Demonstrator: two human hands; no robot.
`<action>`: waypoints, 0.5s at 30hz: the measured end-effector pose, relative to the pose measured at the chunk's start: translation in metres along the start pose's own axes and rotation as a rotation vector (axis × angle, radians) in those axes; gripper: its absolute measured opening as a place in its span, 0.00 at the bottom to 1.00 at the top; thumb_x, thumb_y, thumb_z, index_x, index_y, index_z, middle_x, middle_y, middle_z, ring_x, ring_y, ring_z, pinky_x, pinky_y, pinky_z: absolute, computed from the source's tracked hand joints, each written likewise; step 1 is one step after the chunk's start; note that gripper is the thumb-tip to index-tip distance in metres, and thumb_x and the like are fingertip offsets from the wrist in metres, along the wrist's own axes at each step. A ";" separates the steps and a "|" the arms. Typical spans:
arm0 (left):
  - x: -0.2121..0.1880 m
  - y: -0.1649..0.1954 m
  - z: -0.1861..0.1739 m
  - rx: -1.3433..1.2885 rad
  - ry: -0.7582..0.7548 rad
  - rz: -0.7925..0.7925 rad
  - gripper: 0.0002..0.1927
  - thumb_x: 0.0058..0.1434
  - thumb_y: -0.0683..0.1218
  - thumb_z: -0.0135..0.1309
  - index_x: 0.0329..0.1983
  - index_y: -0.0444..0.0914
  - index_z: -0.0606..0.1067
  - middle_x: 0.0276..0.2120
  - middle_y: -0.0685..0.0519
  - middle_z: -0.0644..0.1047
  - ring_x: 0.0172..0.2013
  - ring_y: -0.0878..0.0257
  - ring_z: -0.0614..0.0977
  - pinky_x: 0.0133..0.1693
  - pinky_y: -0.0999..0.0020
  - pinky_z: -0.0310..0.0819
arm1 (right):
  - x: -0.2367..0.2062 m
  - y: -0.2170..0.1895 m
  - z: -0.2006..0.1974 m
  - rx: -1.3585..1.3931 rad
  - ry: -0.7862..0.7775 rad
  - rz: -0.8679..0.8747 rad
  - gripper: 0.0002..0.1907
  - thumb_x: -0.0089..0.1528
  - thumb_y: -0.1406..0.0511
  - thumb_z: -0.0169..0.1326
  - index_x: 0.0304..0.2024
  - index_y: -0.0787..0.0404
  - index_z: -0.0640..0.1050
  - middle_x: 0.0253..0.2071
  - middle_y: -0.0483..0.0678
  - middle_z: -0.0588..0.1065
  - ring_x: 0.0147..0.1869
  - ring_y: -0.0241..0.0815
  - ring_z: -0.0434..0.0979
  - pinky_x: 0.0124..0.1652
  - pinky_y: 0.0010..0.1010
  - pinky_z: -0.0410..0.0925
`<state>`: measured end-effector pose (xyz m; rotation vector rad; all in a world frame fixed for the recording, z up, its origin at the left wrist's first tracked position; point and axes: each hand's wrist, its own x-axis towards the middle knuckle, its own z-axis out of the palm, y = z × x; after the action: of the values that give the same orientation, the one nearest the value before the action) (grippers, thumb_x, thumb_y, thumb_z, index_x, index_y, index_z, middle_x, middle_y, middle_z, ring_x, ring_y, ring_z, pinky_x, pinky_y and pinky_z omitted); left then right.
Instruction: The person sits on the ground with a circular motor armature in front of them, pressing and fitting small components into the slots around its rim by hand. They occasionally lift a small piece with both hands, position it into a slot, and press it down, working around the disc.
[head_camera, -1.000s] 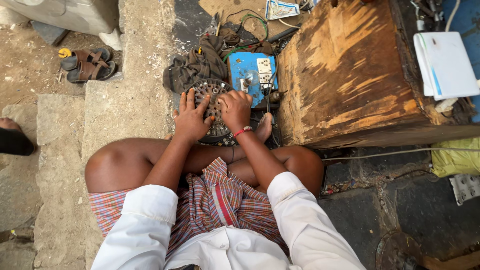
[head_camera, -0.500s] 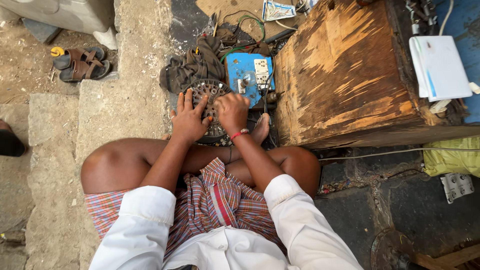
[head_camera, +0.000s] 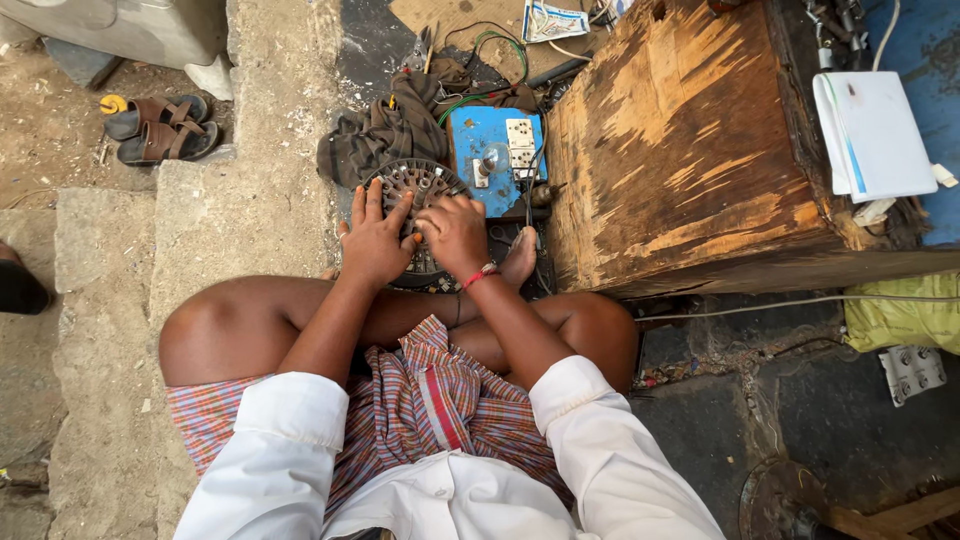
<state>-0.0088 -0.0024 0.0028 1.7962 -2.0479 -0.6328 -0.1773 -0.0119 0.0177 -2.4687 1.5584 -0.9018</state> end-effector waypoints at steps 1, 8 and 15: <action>0.000 0.000 0.000 -0.003 -0.006 -0.001 0.38 0.57 0.58 0.60 0.72 0.59 0.65 0.76 0.42 0.48 0.75 0.41 0.48 0.61 0.24 0.54 | 0.001 0.001 -0.002 0.010 0.009 0.031 0.04 0.58 0.62 0.63 0.34 0.53 0.83 0.36 0.41 0.79 0.45 0.45 0.74 0.51 0.41 0.61; 0.001 0.001 0.001 -0.008 -0.030 -0.030 0.38 0.57 0.57 0.60 0.72 0.60 0.64 0.77 0.44 0.48 0.75 0.42 0.47 0.61 0.24 0.53 | 0.002 0.003 -0.022 -0.146 0.033 -0.033 0.06 0.60 0.65 0.61 0.40 0.53 0.84 0.37 0.41 0.78 0.47 0.45 0.75 0.52 0.40 0.62; 0.002 0.002 0.000 -0.001 -0.031 -0.037 0.38 0.56 0.56 0.60 0.72 0.60 0.65 0.77 0.44 0.47 0.75 0.42 0.47 0.61 0.24 0.52 | 0.010 0.001 -0.024 -0.164 0.040 -0.097 0.05 0.56 0.67 0.63 0.36 0.54 0.84 0.38 0.43 0.78 0.47 0.44 0.75 0.54 0.40 0.62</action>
<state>-0.0113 -0.0045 0.0038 1.8381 -2.0382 -0.6759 -0.1875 -0.0149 0.0416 -2.6758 1.5981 -0.8747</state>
